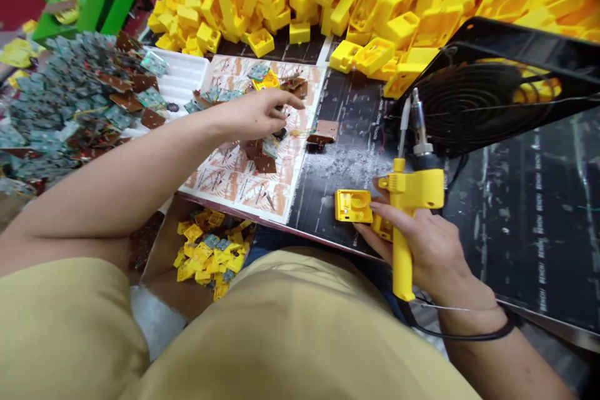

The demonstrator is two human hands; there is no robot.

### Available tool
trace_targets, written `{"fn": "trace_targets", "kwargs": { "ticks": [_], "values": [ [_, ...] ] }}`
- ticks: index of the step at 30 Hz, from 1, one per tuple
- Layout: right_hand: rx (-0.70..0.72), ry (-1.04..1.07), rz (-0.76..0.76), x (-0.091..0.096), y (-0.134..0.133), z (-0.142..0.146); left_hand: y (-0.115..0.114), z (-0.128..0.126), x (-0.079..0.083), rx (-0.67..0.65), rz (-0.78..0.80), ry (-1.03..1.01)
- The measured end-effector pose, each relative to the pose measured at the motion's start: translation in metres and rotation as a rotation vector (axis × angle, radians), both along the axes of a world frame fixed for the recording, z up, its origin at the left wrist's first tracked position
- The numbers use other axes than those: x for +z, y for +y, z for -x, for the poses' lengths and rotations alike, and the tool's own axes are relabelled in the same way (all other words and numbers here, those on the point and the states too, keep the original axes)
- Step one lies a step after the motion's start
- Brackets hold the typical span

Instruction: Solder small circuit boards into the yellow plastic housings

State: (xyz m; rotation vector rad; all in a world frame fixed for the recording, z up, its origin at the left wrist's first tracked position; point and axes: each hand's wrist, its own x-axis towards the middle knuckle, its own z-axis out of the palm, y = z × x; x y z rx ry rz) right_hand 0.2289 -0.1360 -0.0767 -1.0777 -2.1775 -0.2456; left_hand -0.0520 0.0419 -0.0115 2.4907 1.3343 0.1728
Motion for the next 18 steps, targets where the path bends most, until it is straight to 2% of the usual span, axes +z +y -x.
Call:
{"fn": "trace_targets", "kwargs": {
  "ticks": [3, 6, 9, 14, 16, 18],
  "values": [
    [0.008, -0.001, -0.002, 0.001, 0.000, -0.001, 0.006, 0.008, -0.002, -0.092, 0.040, 0.039],
    [0.008, -0.002, -0.001, 0.001, -0.002, -0.002, 0.007, 0.007, 0.000, -0.040, -0.126, 0.089],
    [0.008, 0.002, 0.009, -0.001, -0.003, -0.002, 0.000, -0.005, 0.010, -0.010, -0.210, 0.135],
    [0.008, 0.024, 0.014, -0.002, -0.002, -0.003, -0.021, -0.016, 0.035, -0.073, -0.232, 0.352],
    [0.010, 0.039, 0.014, -0.002, -0.002, -0.003, -0.035, -0.010, 0.040, -0.108, -0.193, 0.329],
    [0.017, 0.052, 0.027, -0.001, -0.002, -0.004, -0.052, -0.002, 0.037, -0.151, -0.174, 0.275]
  ]
}}
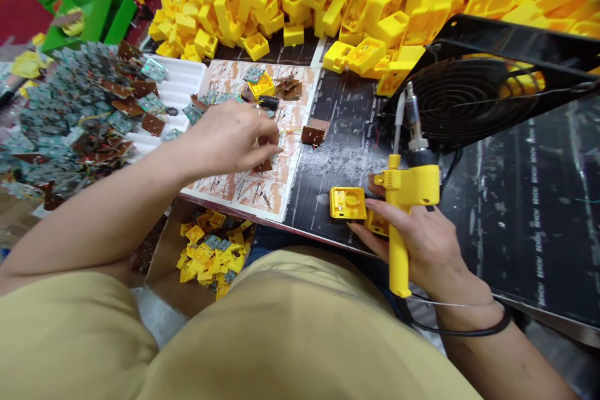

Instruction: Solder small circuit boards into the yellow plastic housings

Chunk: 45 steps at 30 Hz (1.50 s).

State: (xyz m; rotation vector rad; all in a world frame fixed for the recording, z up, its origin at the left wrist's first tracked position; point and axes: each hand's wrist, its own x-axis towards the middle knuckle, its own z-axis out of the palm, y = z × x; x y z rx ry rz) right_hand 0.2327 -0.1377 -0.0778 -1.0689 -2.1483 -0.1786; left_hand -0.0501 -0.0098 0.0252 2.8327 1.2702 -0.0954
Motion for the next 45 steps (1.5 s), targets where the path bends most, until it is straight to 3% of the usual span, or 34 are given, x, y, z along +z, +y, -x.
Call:
{"fn": "trace_targets", "kwargs": {
  "ticks": [4, 7, 9, 11, 13, 15, 18, 20, 23, 27, 30, 33, 35, 37, 39, 42, 45],
  "values": [
    [0.047, 0.000, 0.037, 0.000, 0.002, 0.000, -0.025, 0.007, -0.024, -0.023, -0.149, 0.026],
    [0.055, -0.002, 0.018, -0.001, 0.002, 0.000, -0.015, 0.005, -0.033, 0.070, -0.167, -0.013],
    [0.054, -0.006, 0.015, 0.000, -0.001, 0.000, 0.003, 0.005, -0.025, 0.170, -0.063, -0.245],
    [0.051, -0.009, 0.026, 0.002, -0.004, 0.000, 0.022, 0.008, -0.009, 0.230, 0.086, -0.639],
    [0.043, -0.008, 0.040, 0.003, -0.005, 0.002, 0.037, 0.008, 0.007, 0.204, 0.190, -1.008],
    [0.038, -0.011, 0.059, 0.002, -0.004, 0.005, 0.046, 0.005, 0.015, 0.160, 0.235, -1.200],
    [0.039, -0.019, 0.074, 0.000, 0.000, 0.011, 0.054, -0.005, 0.007, 0.226, 0.251, -1.057],
    [0.034, -0.018, 0.070, 0.001, 0.001, 0.013, 0.059, -0.010, -0.001, 0.283, 0.176, -0.947],
    [0.017, -0.010, 0.065, 0.005, 0.000, 0.015, 0.063, -0.013, 0.000, 0.262, 0.120, -1.029],
    [-0.012, 0.006, 0.095, 0.007, -0.006, 0.016, 0.053, -0.010, 0.014, 0.218, 0.161, -1.146],
    [-0.011, 0.032, 0.109, 0.004, -0.008, 0.018, 0.036, -0.009, 0.014, 0.291, 0.327, -1.110],
    [-0.002, 0.038, 0.114, 0.003, -0.009, 0.023, 0.020, -0.007, 0.003, 0.317, 0.532, -1.014],
    [0.018, 0.036, 0.097, 0.005, -0.008, 0.029, 0.009, -0.003, -0.008, 0.287, 0.569, -1.024],
    [0.033, 0.032, 0.065, 0.007, -0.005, 0.035, -0.006, 0.003, -0.019, 0.241, 0.486, -1.053],
    [0.038, 0.014, 0.041, 0.008, -0.002, 0.041, -0.025, 0.012, -0.031, 0.168, 0.265, -1.010],
    [0.064, -0.032, 0.036, 0.008, 0.001, 0.042, -0.059, 0.029, -0.051, -0.018, -0.049, -0.698],
    [0.109, -0.027, 0.050, 0.011, -0.002, 0.036, -0.085, 0.045, -0.062, -0.143, -0.103, -0.428]
  ]
}}
